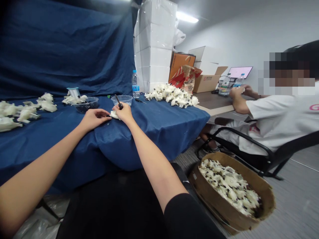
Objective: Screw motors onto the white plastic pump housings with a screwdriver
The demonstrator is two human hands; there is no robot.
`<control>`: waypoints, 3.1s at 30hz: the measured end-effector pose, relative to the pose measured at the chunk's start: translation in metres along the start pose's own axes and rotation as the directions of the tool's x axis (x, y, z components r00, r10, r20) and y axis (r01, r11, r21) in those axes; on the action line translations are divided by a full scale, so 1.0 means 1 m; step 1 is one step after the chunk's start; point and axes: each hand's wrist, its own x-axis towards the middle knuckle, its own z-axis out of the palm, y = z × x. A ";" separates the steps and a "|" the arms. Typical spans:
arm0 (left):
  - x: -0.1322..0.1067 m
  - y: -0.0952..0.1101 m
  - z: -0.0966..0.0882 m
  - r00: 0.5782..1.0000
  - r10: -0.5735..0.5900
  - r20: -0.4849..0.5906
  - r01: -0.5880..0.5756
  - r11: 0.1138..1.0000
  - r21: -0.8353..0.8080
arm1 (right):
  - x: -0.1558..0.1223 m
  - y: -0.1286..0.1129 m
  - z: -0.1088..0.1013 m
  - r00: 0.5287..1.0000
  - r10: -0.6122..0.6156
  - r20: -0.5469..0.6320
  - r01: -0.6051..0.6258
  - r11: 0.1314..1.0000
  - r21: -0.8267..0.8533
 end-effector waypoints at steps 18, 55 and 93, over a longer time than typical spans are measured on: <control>-0.001 0.002 0.001 0.999 -0.034 -0.026 0.033 0.999 -0.007 | -0.002 0.000 0.000 1.000 -0.026 0.005 0.026 1.000 0.011; -0.008 0.015 -0.005 0.998 -0.051 0.028 0.049 0.997 0.059 | -0.004 0.000 0.000 0.999 -0.040 -0.003 0.041 0.998 0.038; -0.011 0.009 -0.008 0.997 0.051 0.065 -0.052 0.999 0.007 | -0.020 -0.022 -0.001 0.998 0.053 -0.042 -0.053 0.999 0.008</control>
